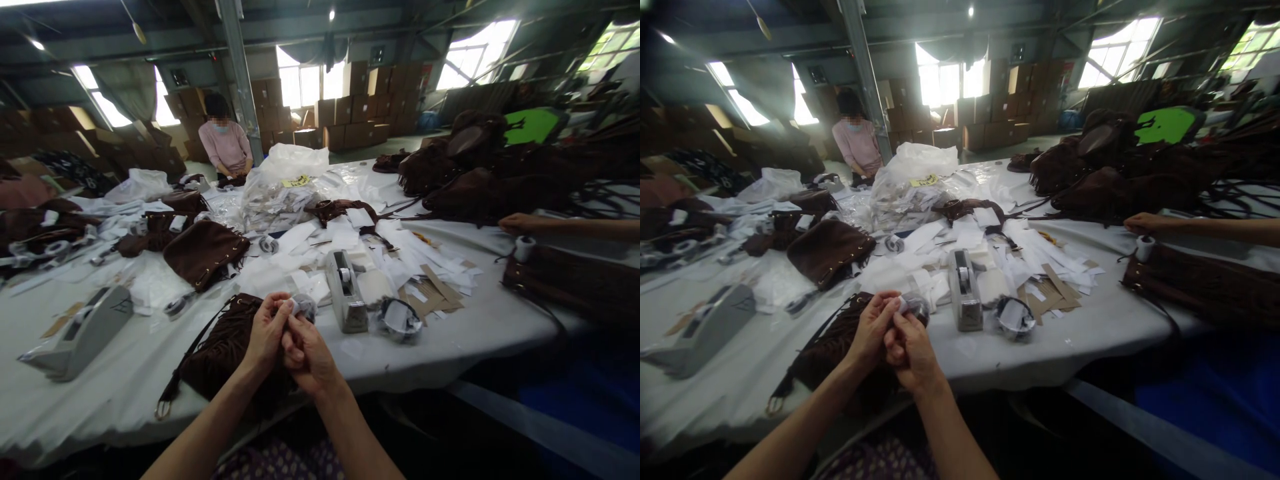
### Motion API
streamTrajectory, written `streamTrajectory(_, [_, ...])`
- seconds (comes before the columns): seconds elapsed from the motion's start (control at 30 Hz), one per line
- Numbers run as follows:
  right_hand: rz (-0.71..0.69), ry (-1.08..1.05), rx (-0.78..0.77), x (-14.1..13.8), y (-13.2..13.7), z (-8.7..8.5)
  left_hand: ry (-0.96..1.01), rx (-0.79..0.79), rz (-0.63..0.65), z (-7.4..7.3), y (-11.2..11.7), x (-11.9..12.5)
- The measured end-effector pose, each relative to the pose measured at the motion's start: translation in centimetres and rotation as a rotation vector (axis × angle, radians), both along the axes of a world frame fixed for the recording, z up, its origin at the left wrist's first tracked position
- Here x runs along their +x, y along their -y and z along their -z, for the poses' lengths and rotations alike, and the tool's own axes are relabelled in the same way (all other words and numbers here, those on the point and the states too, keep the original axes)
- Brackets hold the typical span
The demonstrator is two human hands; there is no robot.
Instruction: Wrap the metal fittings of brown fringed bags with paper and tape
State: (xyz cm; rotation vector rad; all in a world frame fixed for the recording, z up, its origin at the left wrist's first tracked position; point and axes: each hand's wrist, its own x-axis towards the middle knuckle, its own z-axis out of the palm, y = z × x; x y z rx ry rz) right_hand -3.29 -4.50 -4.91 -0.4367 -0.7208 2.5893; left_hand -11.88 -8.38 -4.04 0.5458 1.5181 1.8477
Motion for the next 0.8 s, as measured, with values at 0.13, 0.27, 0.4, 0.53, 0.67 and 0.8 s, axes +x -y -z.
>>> streamTrajectory(0.13, [-0.177,-0.115,-0.205,0.2,-0.5,-0.1,0.110,0.093,0.057,-0.7,0.3,0.3])
streamTrajectory(0.27, [-0.262,-0.012,-0.193,-0.3,-1.0,-0.5,0.164,0.049,0.176,-0.6,0.6,-0.9])
streamTrajectory(0.4, [-0.166,0.255,0.082,-0.5,-1.1,-0.8,0.159,-0.046,0.102,0.7,0.3,-3.2])
streamTrajectory(0.53, [0.089,0.406,0.313,2.0,-1.4,-0.1,0.076,-0.133,0.010,2.1,-0.2,-5.2])
streamTrajectory(0.67, [0.337,0.545,0.407,6.0,-1.6,1.9,0.049,-0.170,0.049,2.8,0.2,-5.8])
streamTrajectory(0.8, [0.386,0.644,0.411,8.9,-0.7,3.5,0.024,-0.201,0.109,2.7,0.8,-5.6])
